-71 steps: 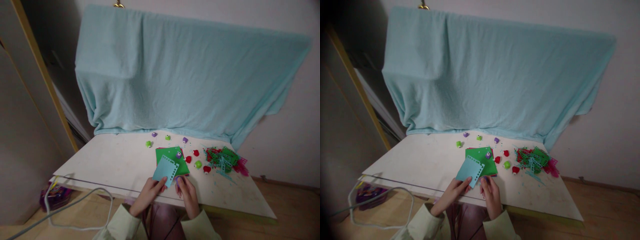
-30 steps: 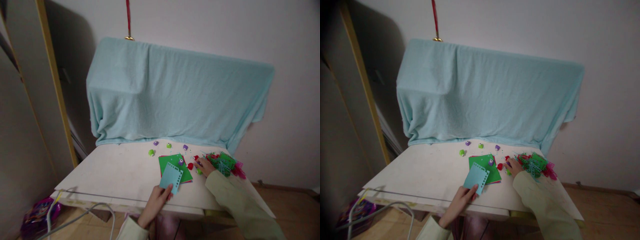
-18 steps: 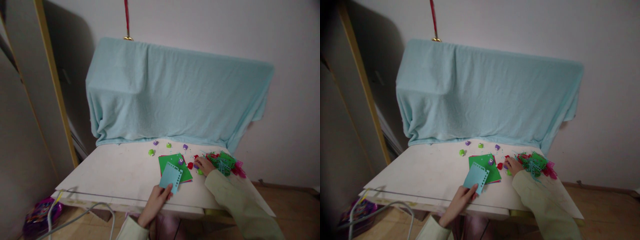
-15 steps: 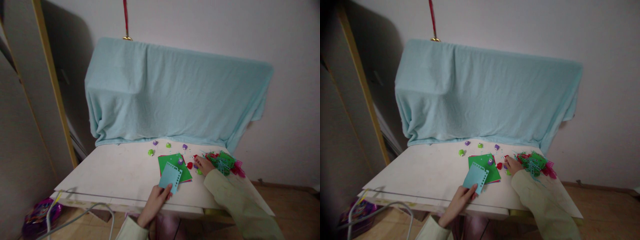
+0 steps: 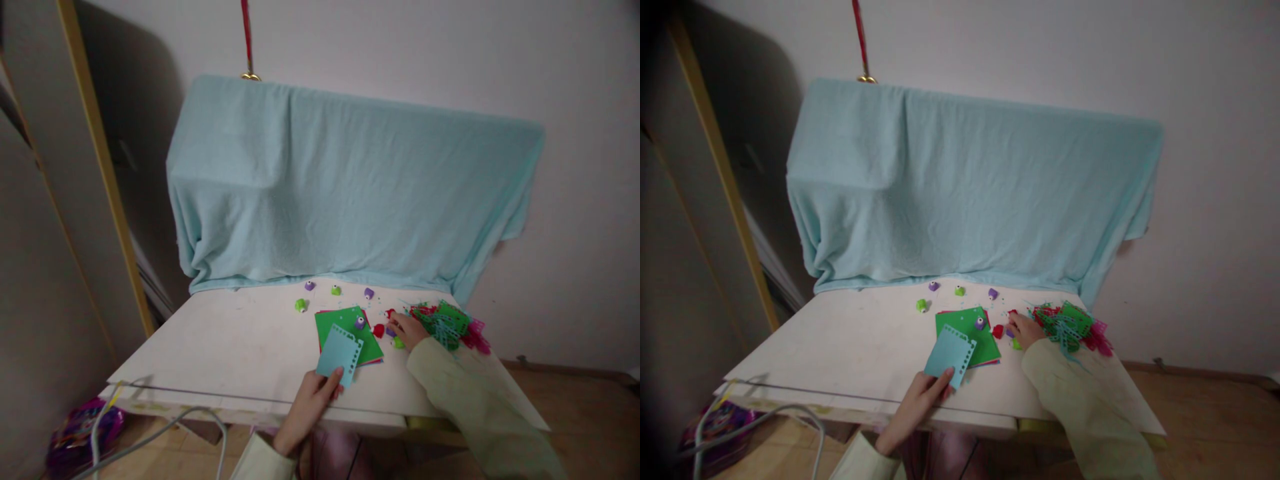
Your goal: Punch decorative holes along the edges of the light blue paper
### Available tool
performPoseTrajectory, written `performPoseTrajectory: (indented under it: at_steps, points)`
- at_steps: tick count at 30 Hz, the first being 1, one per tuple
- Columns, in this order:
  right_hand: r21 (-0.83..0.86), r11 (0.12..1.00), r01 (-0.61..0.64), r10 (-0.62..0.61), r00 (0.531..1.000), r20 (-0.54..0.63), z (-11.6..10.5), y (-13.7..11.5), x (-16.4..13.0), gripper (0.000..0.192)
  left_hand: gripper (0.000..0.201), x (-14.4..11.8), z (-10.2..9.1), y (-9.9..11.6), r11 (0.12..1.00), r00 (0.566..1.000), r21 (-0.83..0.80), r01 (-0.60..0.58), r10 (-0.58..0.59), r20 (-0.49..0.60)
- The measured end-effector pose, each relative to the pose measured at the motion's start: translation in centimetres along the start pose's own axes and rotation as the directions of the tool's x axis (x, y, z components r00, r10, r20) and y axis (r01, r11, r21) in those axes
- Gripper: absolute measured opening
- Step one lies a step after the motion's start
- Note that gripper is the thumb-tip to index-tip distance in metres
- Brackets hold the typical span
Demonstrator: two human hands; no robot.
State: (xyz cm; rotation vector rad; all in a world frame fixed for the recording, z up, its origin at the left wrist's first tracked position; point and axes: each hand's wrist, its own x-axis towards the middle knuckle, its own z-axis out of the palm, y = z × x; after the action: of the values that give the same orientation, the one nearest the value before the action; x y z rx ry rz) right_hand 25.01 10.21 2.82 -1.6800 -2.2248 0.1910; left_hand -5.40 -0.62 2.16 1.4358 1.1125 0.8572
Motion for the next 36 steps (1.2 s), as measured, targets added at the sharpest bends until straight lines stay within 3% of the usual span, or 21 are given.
performPoseTrajectory:
  at_steps: [9,23,31,36]
  points:
    - [0.031,0.999,0.012,-0.011,1.0,-0.026,0.4,0.1,0.2,0.018,0.054,0.0,0.0,0.0,1.0,1.0,0.0,-0.01,0.01,-0.002]
    - [0.197,0.98,0.026,-0.02,0.999,-0.029,-1.0,1.4,-1.1,0.028,0.052,0.1,0.2,-0.4,1.0,1.0,0.01,-0.015,0.015,-0.013]
    - [0.165,0.986,0.027,-0.001,0.987,-0.158,-2.4,4.5,-3.9,0.029,0.051,0.0,0.2,-0.5,1.0,1.0,-0.009,-0.025,0.025,-0.014]
    - [0.122,0.992,-0.032,0.038,0.998,-0.048,-2.6,4.6,-5.6,0.027,0.052,0.2,0.1,-0.9,1.0,1.0,0.019,-0.017,0.018,-0.014]
